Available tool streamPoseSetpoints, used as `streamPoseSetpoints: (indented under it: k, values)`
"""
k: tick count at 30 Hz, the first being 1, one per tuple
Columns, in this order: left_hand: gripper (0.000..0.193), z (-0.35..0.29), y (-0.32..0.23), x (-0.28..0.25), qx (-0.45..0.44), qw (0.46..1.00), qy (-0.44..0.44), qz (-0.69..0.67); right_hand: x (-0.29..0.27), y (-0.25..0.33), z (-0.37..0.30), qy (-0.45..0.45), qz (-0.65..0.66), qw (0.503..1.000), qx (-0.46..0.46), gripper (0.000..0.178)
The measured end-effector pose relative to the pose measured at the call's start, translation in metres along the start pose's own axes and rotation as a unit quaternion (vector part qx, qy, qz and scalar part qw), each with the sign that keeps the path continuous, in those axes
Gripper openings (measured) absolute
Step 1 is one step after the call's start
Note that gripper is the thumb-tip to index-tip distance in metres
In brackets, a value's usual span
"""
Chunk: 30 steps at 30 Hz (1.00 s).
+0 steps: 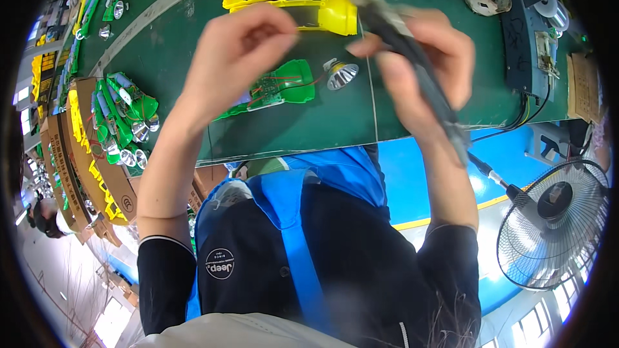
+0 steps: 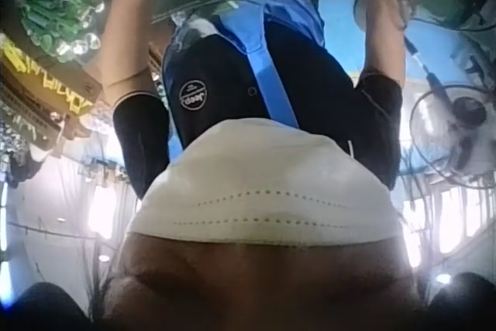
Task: Soldering internal wiring and circuit boards during the assembly of hand-held flashlights.
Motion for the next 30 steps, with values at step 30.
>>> streamPoseSetpoints:
  k: [30]
  values:
    - [0.003, 0.009, 0.021, -0.02, 0.124, 0.947, 0.083, 0.285, 0.005, -0.048, 0.018, 0.156, 0.025, 0.89, 0.429, 0.02]
Point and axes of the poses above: each hand's wrist, its own z-axis towards the middle knuckle, its own x-axis out of the palm, y = z × x, the point moved 4 cm from there along z, towards the middle knuckle, and after that the axes turned 2 degrees about y, right-handed, at the moved point
